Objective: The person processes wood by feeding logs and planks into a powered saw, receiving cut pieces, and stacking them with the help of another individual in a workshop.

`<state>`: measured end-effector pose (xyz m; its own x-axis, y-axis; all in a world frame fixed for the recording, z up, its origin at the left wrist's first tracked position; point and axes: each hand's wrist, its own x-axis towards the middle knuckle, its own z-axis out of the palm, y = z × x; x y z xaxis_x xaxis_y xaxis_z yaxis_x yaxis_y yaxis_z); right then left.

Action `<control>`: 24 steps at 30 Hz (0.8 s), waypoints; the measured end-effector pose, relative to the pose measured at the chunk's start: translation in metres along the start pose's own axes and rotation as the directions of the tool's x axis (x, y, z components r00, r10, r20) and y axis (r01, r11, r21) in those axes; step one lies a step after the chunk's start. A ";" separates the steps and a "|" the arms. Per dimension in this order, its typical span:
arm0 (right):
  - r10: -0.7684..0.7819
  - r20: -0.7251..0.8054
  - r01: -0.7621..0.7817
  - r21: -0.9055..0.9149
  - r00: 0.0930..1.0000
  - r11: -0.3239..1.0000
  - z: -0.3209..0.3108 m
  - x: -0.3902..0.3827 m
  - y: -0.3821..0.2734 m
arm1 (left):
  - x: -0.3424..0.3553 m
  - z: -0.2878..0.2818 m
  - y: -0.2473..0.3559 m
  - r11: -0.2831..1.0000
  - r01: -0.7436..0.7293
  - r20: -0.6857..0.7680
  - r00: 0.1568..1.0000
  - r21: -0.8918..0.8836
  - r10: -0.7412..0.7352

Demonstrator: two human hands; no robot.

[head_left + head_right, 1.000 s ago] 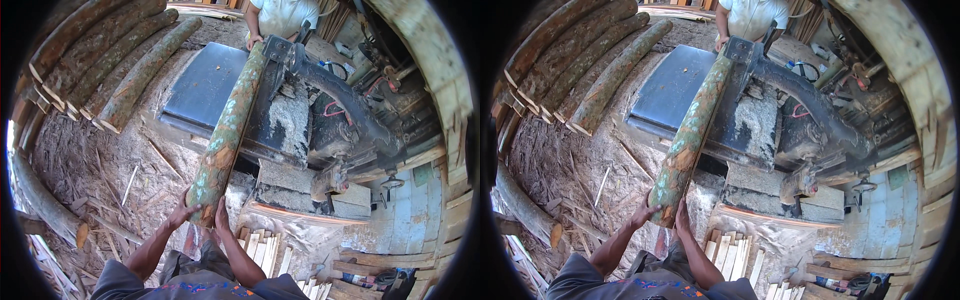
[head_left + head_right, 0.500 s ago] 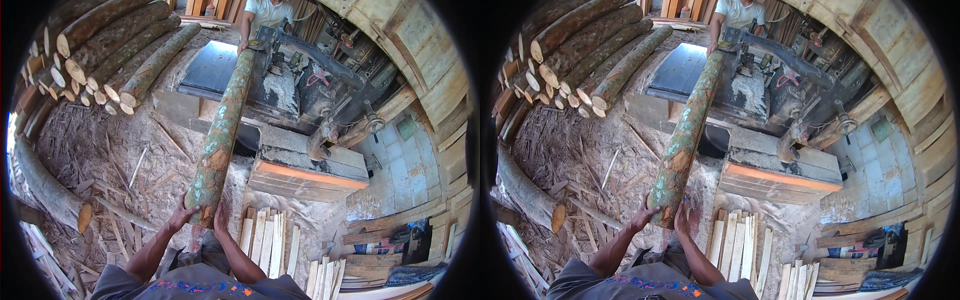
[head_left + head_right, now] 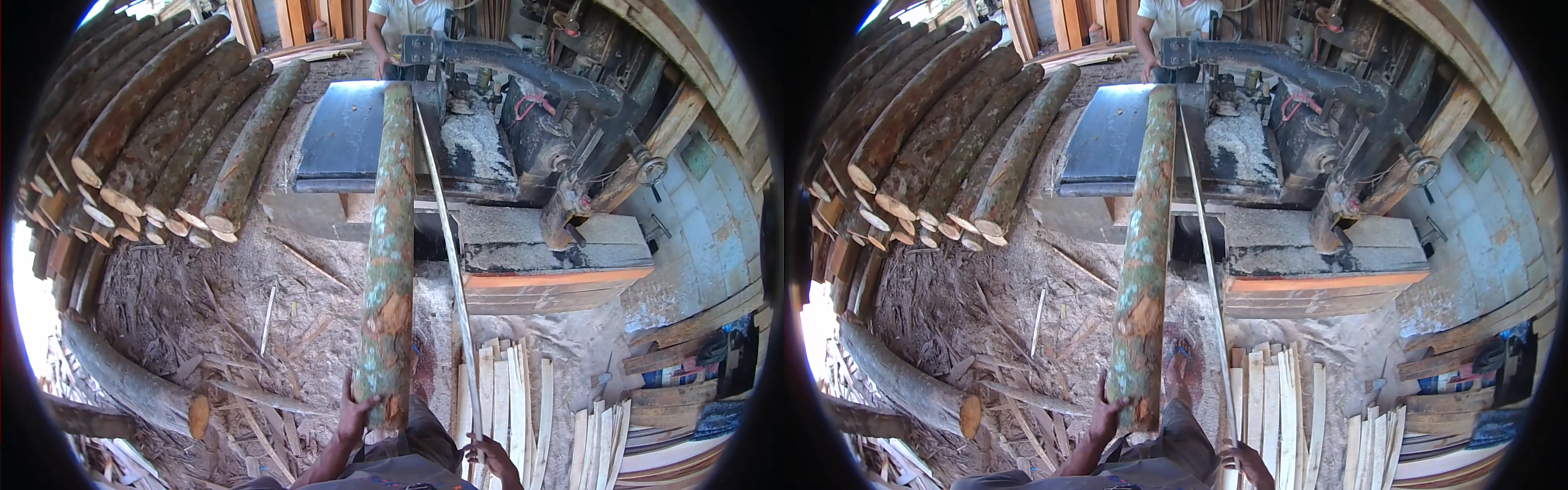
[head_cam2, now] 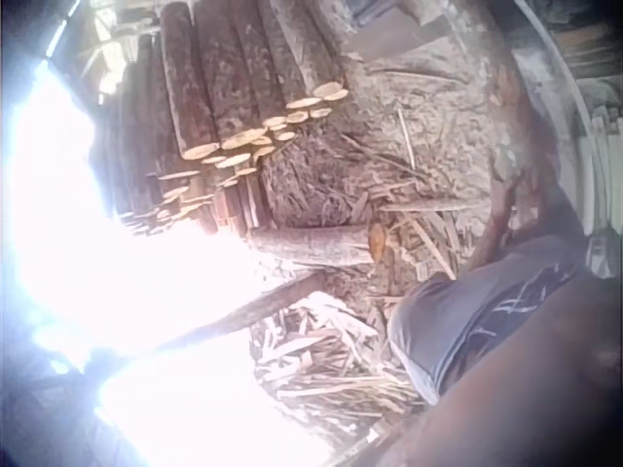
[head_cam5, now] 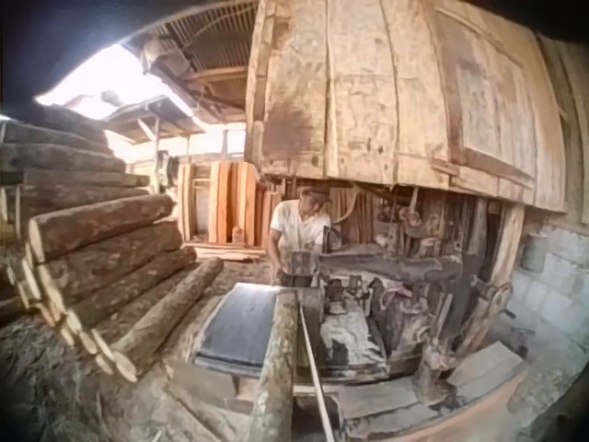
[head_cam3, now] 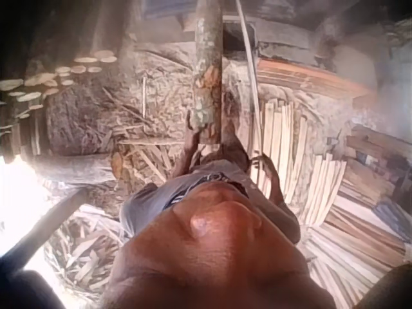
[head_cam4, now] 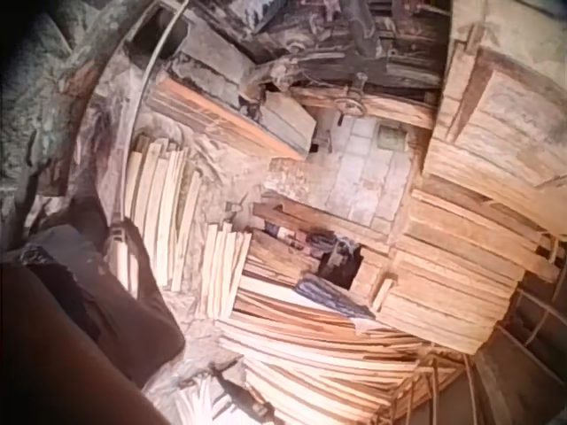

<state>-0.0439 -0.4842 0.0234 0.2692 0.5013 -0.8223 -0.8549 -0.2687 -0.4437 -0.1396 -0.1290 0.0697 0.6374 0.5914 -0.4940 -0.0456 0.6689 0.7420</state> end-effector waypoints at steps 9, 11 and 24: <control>0.153 -0.310 -0.202 -0.133 0.938 0.970 -0.066 -0.036 0.010 | 0.359 0.062 0.110 0.888 0.185 0.384 0.923 -0.421 -0.010; 0.085 -0.262 -0.086 0.007 0.961 0.996 -0.065 -0.048 0.028 | 0.392 0.100 0.110 0.892 -0.163 -0.119 0.985 -0.421 0.124; -0.049 -0.962 -0.782 -0.247 0.269 0.572 -0.061 -0.611 0.426 | 0.217 0.051 -0.100 0.110 -0.079 0.131 0.762 0.991 -0.635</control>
<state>-0.5455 -0.9551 0.3153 0.5407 -0.6435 -0.5418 -0.5899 -0.7493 0.3011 0.0426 -0.0901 -0.0889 0.6152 -0.0330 -0.7877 0.7067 -0.4197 0.5696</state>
